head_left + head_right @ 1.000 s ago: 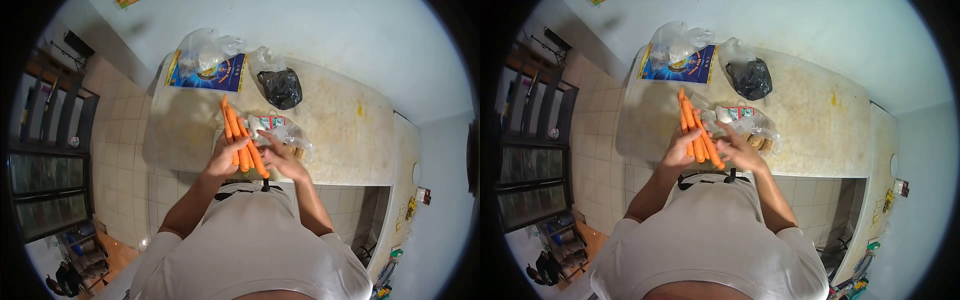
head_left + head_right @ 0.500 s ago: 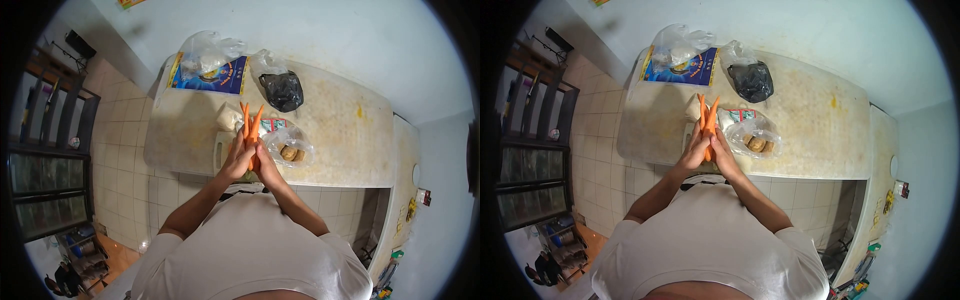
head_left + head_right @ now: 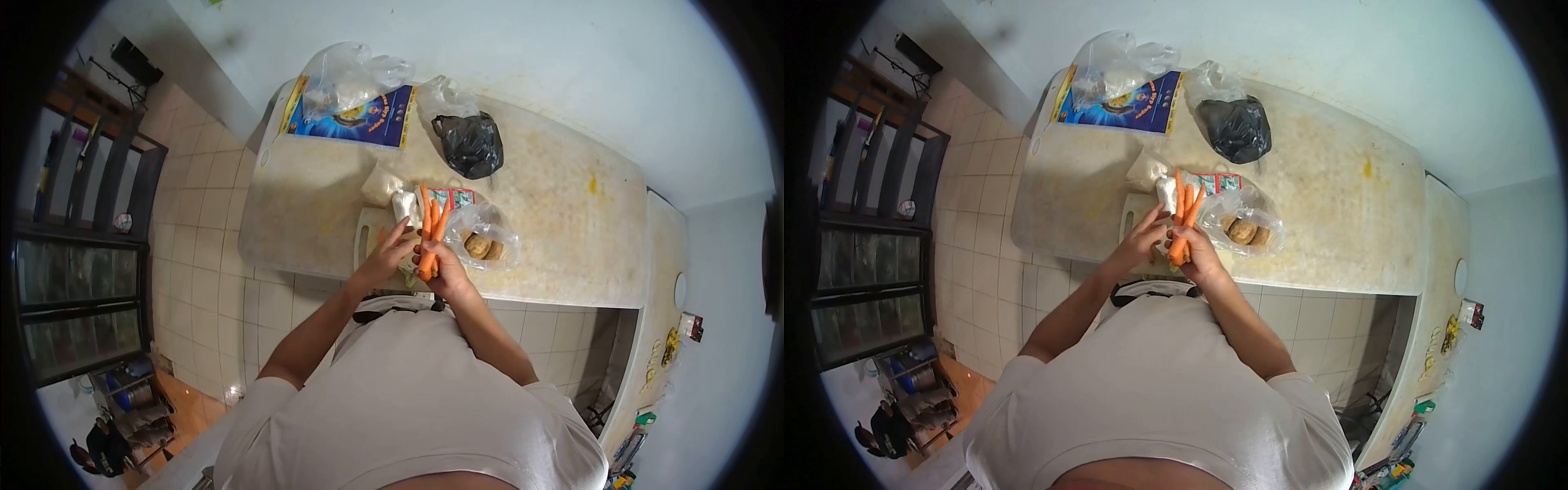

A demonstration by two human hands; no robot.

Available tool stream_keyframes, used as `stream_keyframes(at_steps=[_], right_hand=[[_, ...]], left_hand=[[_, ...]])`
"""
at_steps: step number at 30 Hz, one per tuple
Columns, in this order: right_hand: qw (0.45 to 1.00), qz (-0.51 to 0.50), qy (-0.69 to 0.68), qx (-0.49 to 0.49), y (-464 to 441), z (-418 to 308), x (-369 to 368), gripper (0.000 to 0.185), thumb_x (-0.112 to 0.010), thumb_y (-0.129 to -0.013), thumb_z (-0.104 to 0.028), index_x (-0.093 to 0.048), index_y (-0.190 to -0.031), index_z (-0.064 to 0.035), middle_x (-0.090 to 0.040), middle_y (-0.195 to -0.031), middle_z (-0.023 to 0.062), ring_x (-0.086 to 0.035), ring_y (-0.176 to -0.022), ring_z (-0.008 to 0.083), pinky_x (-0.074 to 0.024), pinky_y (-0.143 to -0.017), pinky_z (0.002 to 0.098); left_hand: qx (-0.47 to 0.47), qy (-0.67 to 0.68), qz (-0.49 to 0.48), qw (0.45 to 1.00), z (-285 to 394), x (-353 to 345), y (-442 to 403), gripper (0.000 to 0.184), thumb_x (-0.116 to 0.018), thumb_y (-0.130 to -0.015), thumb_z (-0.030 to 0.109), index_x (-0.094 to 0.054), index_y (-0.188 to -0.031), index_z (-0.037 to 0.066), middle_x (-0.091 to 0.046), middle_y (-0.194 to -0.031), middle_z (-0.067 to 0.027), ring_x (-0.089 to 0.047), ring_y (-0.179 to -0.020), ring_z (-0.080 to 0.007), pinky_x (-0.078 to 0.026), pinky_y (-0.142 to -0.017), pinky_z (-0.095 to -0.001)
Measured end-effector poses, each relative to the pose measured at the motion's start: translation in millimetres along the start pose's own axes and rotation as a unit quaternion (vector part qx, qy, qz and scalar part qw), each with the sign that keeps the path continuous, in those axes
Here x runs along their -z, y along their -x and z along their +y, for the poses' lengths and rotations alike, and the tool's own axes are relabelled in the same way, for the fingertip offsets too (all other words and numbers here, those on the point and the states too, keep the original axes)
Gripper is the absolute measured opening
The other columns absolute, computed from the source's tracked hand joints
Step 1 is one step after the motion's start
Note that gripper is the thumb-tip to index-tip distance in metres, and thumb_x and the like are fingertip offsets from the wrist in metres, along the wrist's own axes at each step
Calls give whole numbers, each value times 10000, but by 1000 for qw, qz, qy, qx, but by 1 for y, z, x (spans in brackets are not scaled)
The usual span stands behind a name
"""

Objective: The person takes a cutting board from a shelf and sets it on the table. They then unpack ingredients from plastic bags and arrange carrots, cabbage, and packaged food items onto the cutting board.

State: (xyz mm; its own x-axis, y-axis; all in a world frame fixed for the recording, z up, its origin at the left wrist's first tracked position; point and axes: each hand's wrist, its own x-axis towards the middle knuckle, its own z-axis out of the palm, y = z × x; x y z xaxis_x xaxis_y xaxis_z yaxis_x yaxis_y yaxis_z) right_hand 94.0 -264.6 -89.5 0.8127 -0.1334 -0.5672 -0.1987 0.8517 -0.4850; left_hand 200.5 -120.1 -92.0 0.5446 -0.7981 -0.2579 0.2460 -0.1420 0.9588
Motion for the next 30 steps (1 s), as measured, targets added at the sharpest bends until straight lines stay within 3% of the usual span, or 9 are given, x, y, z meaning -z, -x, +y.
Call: stream_keyframes(at_steps=[3,6,9,12,18,21,24,27,30], right_hand=[[998,25,-39,-40,-5,-2,28,513,-701,-821,-196,-514,-1292,-118,-584,-1013,56,-605,-916,205,-551,-784,382],[998,33,-44,-44,-11,10,63,472,-694,-802,-178,-524,-1240,-127,-584,-1014,64,-611,-895,214,-562,-737,390],[996,48,-23,-74,-17,22,81,450,-656,-799,-124,-515,-1226,-125,-581,-1022,89,-602,-865,222,-541,-746,393],[993,52,64,-81,-16,42,88,523,-635,-786,-109,-464,-1280,-105,-566,-1043,106,-598,-862,236,-535,-726,423],[980,65,134,-132,-12,51,96,608,-646,-801,-158,-426,-1366,-109,-588,-1081,109,-616,-890,239,-548,-737,450],[978,61,156,-126,-9,47,92,628,-655,-808,-173,-417,-1386,-112,-600,-1109,113,-626,-918,243,-552,-758,454],[978,62,160,-117,-7,43,87,630,-665,-812,-182,-418,-1388,-113,-604,-1114,113,-629,-923,244,-552,-775,458],[979,53,163,-114,-9,39,80,629,-677,-809,-179,-424,-1381,-110,-603,-1116,110,-629,-922,240,-549,-780,465],[983,21,155,-96,-8,32,73,607,-690,-809,-166,-447,-1361,-100,-618,-1092,88,-624,-952,217,-523,-795,434]], left_hand=[[138,-138,45,980,-70,35,-14,773,-644,-904,265,-273,-1532,8,-469,-1427,-240,-533,-1269,-273,-430,-1046,-346],[148,-310,55,937,-133,63,-17,903,-720,-820,321,-263,-1532,4,-496,-1404,-260,-566,-1239,-312,-489,-972,-367],[89,-376,104,916,-191,68,-23,892,-731,-797,316,-301,-1511,-3,-590,-1279,-265,-625,-1136,-340,-519,-908,-408],[167,-263,124,942,-181,55,-28,708,-717,-792,263,-454,-1382,-26,-664,-1100,-255,-659,-1039,-372,-528,-861,-449],[105,-361,173,910,-190,40,-38,355,-655,-796,170,-546,-1071,-25,-665,-955,-254,-654,-955,-427,-526,-813,-501],[182,-421,180,870,-162,30,-38,320,-666,-777,149,-596,-1036,-26,-677,-924,-256,-661,-952,-422,-531,-818,-506],[182,-427,158,872,-171,39,-47,307,-704,-758,170,-658,-987,-30,-683,-893,-269,-680,-881,-430,-547,-795,-499],[247,-356,115,894,-172,54,-54,415,-732,-767,202,-642,-1074,-62,-703,-873,-199,-721,-731,-294,-571,-632,-421],[259,-110,166,945,-168,63,-51,352,-705,-813,114,-635,-1108,-64,-698,-888,-151,-713,-686,-222,-585,-582,-338]])
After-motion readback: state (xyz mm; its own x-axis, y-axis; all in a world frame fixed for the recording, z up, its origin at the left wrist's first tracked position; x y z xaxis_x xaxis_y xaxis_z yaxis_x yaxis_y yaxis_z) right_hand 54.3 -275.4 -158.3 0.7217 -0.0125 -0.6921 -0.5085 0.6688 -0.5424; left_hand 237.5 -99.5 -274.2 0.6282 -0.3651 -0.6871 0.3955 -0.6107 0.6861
